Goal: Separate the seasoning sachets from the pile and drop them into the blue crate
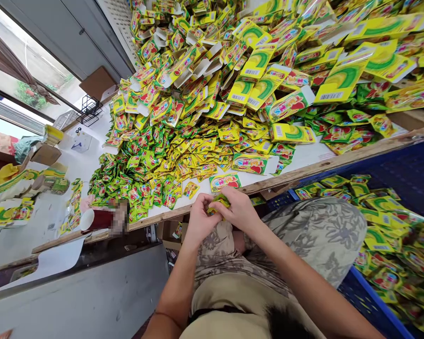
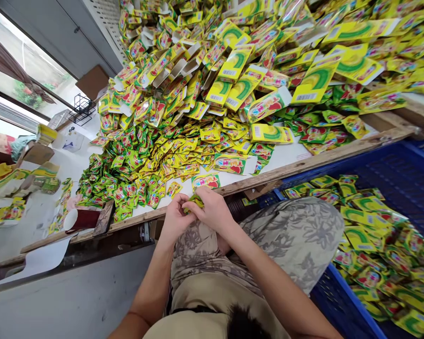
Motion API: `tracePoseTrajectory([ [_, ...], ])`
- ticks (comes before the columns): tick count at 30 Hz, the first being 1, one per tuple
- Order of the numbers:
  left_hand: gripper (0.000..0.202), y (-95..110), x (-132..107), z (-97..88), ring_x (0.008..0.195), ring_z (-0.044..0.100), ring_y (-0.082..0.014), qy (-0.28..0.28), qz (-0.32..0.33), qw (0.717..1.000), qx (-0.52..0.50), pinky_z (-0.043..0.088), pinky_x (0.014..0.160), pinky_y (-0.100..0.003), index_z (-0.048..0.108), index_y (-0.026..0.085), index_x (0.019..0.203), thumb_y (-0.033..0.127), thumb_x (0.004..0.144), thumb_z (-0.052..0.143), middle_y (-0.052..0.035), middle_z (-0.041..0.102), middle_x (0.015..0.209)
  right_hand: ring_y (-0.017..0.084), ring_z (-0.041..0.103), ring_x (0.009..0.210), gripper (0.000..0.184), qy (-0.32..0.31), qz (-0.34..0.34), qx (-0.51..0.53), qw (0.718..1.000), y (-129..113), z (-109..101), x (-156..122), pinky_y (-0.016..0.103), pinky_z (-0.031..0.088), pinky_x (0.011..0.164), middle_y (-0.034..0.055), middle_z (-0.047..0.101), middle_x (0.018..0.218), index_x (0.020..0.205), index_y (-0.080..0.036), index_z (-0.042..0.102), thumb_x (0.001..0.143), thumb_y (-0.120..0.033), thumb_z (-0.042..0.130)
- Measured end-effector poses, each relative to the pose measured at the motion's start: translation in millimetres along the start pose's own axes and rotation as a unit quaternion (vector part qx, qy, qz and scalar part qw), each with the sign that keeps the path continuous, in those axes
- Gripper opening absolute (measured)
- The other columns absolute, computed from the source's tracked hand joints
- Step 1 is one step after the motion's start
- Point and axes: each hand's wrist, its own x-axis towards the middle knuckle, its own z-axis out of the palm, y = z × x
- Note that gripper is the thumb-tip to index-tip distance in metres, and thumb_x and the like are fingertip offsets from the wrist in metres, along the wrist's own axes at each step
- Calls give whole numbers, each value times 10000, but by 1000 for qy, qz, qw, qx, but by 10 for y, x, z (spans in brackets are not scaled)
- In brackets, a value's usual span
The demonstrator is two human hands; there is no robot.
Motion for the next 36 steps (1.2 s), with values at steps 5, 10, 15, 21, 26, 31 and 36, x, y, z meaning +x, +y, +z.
tracePoseTrajectory([
  [5,400,107,17,-7,930,607,-179,-67,-33,997,2,503,722,-272,509,215,1074,218,727,710,-64,594,1046,111,330,491,467,92,82,-40,992,244,-274,-113,268,249,492,-40,359,491,532,-215,392,849,-502,578],
  [10,325,130,449,-6,1149,552,-269,0,129,967,218,440,986,-417,583,222,1112,240,797,661,-114,616,1179,96,281,505,504,229,161,-62,958,429,-544,-71,266,222,493,-56,274,497,525,-216,315,836,-514,577],
  [15,284,78,882,121,1114,532,-348,-20,100,909,403,357,1017,-491,652,166,961,308,733,743,-160,637,1066,97,283,529,491,253,171,-22,952,453,-530,-49,267,229,512,-58,268,529,546,-217,307,856,-505,558],
  [21,242,25,953,1,991,556,-277,-20,72,909,410,405,911,-404,638,190,845,376,730,742,-99,657,953,105,270,546,495,315,161,-10,935,458,-555,64,269,233,530,-62,246,542,573,-232,254,878,-502,535],
  [26,286,-98,1061,-110,802,586,-193,-27,58,952,298,445,764,-321,669,171,911,331,694,764,-61,663,876,111,286,564,473,321,131,-27,938,439,-562,343,273,241,546,-61,272,565,608,-233,267,896,-520,508],
  [31,259,-188,1059,-134,762,591,-163,-16,17,993,116,457,761,-299,725,158,860,297,646,772,-49,690,834,110,255,562,498,370,115,-41,921,558,-525,559,284,228,556,-67,223,573,614,-238,228,906,-545,489],
  [36,287,-199,841,-139,910,638,-201,57,11,998,20,473,872,-337,719,164,907,363,701,740,-76,717,963,114,289,560,465,386,113,-51,914,575,-411,654,280,265,572,-59,285,573,634,-237,288,916,-569,451],
])
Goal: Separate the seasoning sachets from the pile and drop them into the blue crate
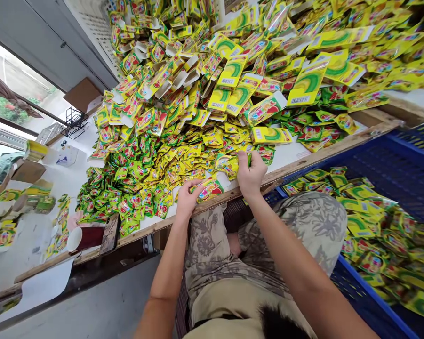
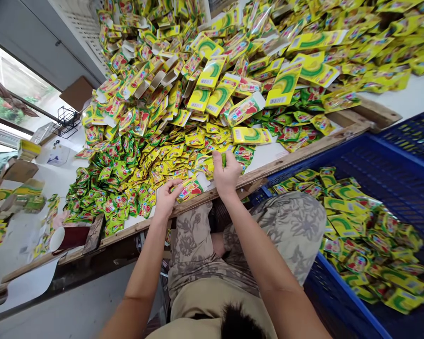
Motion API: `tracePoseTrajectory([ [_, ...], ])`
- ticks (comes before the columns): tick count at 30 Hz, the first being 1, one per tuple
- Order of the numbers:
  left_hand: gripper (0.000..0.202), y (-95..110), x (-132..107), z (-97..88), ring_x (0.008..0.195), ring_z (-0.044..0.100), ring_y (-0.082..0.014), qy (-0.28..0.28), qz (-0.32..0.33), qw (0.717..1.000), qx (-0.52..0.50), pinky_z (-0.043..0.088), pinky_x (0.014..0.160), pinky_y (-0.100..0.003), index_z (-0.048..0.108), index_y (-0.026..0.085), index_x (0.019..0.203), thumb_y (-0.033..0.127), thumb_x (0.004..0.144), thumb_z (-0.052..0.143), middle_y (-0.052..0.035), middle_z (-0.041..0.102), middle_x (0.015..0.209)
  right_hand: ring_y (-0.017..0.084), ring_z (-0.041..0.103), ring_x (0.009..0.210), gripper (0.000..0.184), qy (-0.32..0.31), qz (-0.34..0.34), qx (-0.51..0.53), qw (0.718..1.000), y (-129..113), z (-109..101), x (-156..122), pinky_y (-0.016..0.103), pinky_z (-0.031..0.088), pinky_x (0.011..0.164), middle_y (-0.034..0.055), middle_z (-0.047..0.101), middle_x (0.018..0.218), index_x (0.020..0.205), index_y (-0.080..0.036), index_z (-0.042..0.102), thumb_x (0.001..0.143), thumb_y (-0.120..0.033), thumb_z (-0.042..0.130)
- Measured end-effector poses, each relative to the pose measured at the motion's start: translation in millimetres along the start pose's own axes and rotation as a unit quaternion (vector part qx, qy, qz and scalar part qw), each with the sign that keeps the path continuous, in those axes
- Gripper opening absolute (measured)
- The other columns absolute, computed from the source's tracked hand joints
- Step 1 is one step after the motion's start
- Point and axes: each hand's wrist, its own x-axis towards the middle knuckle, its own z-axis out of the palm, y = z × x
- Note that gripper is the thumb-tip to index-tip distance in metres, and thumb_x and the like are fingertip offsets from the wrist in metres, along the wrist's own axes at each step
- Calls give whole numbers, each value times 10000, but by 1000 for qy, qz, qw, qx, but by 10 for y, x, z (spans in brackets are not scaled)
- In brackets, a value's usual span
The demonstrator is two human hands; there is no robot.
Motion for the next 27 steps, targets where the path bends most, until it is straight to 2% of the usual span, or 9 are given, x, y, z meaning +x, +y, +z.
tracePoseTrajectory([
  [4,243,99,-140,-85,984,630,-195,84,62,993,55,446,947,-323,698,176,957,359,801,667,-68,707,1005,122,356,575,422,-6,-16,16,1000,-100,94,-49,275,302,591,-41,363,588,653,-229,367,930,-539,441],
  [10,286,216,-192,-308,895,643,-184,216,109,966,91,491,808,-288,662,160,972,415,859,598,-72,699,960,109,261,551,475,-24,-21,-12,999,-121,184,19,280,236,560,-66,257,560,628,-236,247,909,-540,481],
  [12,290,213,-222,-342,880,645,-185,220,124,961,110,493,794,-288,664,157,961,420,857,602,-72,701,945,106,248,554,486,-17,-14,-3,1000,-150,186,21,277,226,555,-69,241,560,626,-234,238,913,-550,470],
  [14,284,196,-268,-330,901,645,-186,200,141,962,123,490,813,-292,669,165,965,420,862,600,-71,700,957,103,255,558,491,-15,-15,23,1000,-227,185,-8,272,230,554,-68,241,567,625,-232,236,918,-556,461],
  [19,256,166,-414,-193,931,641,-184,181,168,962,117,487,856,-303,669,183,971,408,881,587,-64,697,963,100,273,546,473,-14,-28,81,996,-482,226,-135,262,253,551,-67,260,565,632,-233,262,928,-551,447],
  [22,246,181,-490,-114,941,641,-187,207,190,953,113,482,869,-309,667,180,969,396,886,581,-68,698,972,103,291,541,460,-27,-37,73,996,-525,244,-223,261,268,557,-64,294,560,631,-232,289,920,-548,456],
  [27,220,200,-546,-24,895,632,-170,284,219,930,82,468,852,-293,649,174,931,372,901,559,-53,677,912,117,319,561,429,-79,-51,29,995,-486,191,-367,268,282,579,-47,355,571,624,-228,335,917,-509,476],
])
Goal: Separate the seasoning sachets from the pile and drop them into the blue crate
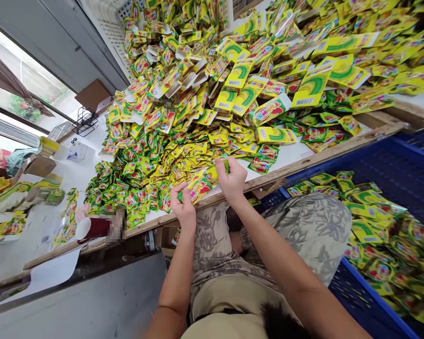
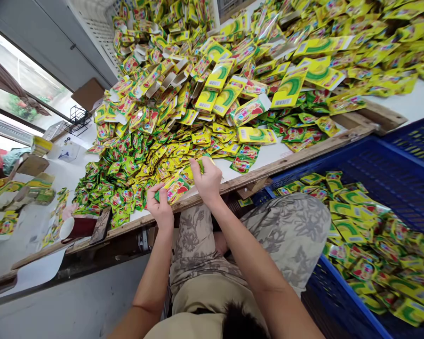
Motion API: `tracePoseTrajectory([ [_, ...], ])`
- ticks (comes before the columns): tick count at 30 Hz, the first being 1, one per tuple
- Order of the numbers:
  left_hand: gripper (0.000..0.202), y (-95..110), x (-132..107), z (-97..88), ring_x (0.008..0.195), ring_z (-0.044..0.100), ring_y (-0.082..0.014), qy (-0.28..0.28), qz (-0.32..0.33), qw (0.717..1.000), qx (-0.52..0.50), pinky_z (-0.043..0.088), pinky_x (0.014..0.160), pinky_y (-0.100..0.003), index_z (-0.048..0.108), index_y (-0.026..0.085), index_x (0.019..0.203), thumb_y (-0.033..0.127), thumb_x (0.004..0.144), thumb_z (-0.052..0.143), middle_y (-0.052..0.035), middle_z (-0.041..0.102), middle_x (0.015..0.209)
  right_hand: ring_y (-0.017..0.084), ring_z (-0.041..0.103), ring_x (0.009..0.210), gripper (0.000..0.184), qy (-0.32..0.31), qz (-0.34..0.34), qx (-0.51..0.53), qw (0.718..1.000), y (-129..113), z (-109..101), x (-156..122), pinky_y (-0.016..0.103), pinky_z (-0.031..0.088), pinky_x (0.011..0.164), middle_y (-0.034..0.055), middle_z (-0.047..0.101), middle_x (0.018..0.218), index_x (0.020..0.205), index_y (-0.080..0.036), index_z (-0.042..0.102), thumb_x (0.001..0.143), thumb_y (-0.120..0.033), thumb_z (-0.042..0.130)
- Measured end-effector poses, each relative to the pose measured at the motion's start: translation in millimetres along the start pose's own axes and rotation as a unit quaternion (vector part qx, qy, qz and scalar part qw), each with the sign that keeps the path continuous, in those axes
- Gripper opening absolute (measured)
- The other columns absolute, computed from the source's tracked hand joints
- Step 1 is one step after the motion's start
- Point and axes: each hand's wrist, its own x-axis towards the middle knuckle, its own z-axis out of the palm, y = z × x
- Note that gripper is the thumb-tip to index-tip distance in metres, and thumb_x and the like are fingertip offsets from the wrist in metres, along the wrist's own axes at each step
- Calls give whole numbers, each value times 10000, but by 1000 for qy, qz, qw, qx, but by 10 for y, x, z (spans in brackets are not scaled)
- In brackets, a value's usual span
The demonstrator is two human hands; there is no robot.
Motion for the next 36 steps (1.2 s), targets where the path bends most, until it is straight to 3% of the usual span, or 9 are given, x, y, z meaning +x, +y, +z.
tracePoseTrajectory([
  [3,216,-16,-9,11,856,620,-161,16,16,1000,-14,461,836,-287,638,173,885,370,907,551,-41,656,868,122,304,566,419,-34,-14,-31,999,-31,-42,-25,273,265,579,-43,354,573,620,-227,332,920,-473,488],
  [7,231,-82,1,8,841,611,-161,-3,17,999,-31,457,823,-289,631,175,874,387,910,545,-41,646,854,121,276,553,423,-83,-31,-51,995,-126,-96,12,274,241,567,-45,336,560,612,-225,322,920,-453,500],
  [14,231,-150,-43,43,845,601,-158,32,10,998,-46,457,843,-301,617,175,863,386,915,537,-38,628,850,126,228,552,444,-118,13,-70,991,-220,-137,20,283,207,562,-47,292,550,605,-224,296,913,-475,494],
  [17,211,-155,-49,54,856,601,-158,23,30,998,-41,456,859,-310,613,177,863,365,919,537,-39,627,853,127,224,546,476,-136,45,-94,985,-200,-132,59,288,194,556,-43,300,530,577,-222,306,899,-512,504],
  [21,205,-156,-37,79,850,605,-159,5,54,998,-36,455,865,-319,609,177,847,355,920,538,-41,631,844,129,245,549,504,-133,65,-90,985,-189,-100,108,292,192,563,-40,303,532,570,-220,299,902,-554,480],
  [28,251,-199,-87,151,837,596,-152,34,-3,998,-45,453,842,-299,603,177,847,402,923,521,-32,624,842,145,346,598,384,-124,22,-43,991,-162,-81,-47,284,251,591,-18,385,622,669,-233,322,971,-470,339],
  [36,259,-238,49,49,835,601,-161,15,-25,998,-60,462,833,-306,617,182,826,425,894,557,-35,630,833,127,353,549,295,-340,-19,-28,940,-35,-403,143,255,255,547,-42,406,578,663,-229,358,857,-385,515],
])
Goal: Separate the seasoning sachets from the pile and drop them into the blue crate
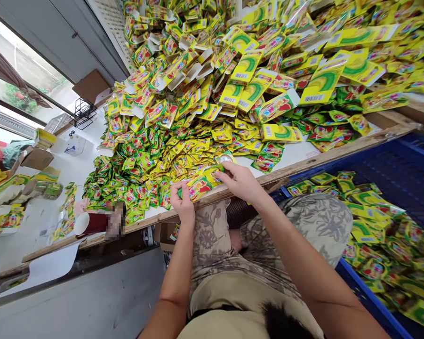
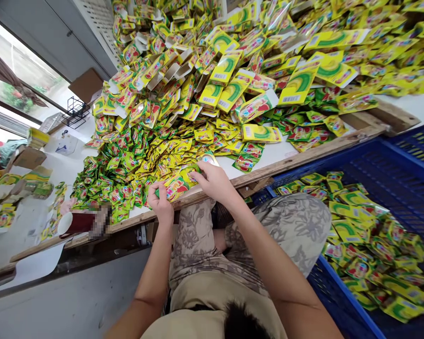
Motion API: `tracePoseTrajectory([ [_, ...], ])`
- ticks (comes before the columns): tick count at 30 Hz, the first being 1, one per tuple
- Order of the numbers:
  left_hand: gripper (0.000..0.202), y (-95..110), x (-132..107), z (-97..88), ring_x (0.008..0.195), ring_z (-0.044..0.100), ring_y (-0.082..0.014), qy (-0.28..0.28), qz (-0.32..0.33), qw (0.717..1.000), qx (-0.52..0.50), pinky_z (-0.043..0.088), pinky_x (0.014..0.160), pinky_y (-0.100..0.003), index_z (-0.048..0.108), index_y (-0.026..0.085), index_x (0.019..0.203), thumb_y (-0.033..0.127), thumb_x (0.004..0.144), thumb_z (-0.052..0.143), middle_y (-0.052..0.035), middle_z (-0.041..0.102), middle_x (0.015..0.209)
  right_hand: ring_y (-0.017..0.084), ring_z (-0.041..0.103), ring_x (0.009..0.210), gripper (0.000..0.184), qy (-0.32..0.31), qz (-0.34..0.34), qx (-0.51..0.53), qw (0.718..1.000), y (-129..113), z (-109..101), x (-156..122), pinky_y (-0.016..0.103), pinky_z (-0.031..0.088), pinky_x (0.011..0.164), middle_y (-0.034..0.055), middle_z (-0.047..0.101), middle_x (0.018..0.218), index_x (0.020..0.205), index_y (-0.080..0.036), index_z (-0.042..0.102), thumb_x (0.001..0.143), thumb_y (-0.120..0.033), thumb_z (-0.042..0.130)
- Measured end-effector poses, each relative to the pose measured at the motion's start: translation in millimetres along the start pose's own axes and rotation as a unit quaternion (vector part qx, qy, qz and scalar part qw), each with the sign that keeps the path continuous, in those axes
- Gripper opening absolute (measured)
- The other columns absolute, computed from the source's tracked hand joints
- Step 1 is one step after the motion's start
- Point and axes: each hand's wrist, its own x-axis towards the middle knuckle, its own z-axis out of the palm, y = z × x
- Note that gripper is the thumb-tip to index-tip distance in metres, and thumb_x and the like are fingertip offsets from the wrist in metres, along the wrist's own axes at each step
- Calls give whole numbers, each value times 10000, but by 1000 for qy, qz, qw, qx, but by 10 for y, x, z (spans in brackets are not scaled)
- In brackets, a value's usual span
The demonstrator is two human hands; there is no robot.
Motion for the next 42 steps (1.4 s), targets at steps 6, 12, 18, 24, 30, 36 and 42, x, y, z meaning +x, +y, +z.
tracePoseTrajectory([
  [6,246,6,-30,-12,827,610,-168,-48,32,998,-10,459,835,-320,619,181,801,405,890,570,-37,639,818,125,385,527,219,-99,-14,-46,994,-21,-111,38,261,234,551,-44,448,503,620,-205,539,793,-319,608],
  [12,217,-1,-28,-18,837,604,-160,-63,3,997,-55,452,821,-298,627,185,809,380,891,581,-32,644,833,123,394,552,252,-100,9,13,995,5,-50,8,257,252,554,-43,446,537,658,-193,571,817,-388,575],
  [18,242,0,-9,-4,850,604,-172,-59,-24,996,-68,462,831,-309,629,184,806,413,870,590,-37,636,837,101,321,542,359,-118,-13,104,988,52,-62,-16,247,269,535,-71,337,532,591,-216,383,778,-444,588],
  [24,248,-30,-48,17,854,597,-165,-63,-51,993,-87,466,841,-309,617,184,817,425,866,587,-39,629,857,103,406,527,264,-41,26,83,995,15,78,-51,241,298,518,-55,462,525,571,-206,429,727,-318,611],
  [30,268,-75,-3,-31,818,608,-167,-79,-82,989,-99,476,812,-308,622,181,773,446,813,639,-37,645,825,93,431,424,210,-182,51,228,955,117,56,-100,228,355,429,-76,452,500,637,-214,484,730,-359,603],
  [36,275,-100,-38,1,833,611,-160,-75,-108,985,-109,481,808,-302,610,183,799,456,832,614,-39,638,861,95,499,489,48,-112,25,180,977,147,130,-90,210,384,486,-52,544,566,678,-191,574,683,-225,607],
  [42,398,-71,-28,-52,840,621,-172,-152,-117,980,-49,494,780,-295,625,188,911,456,658,775,-41,643,913,102,496,489,132,-91,4,137,986,112,178,-128,209,359,512,-50,554,516,660,-190,616,669,-117,505],
])
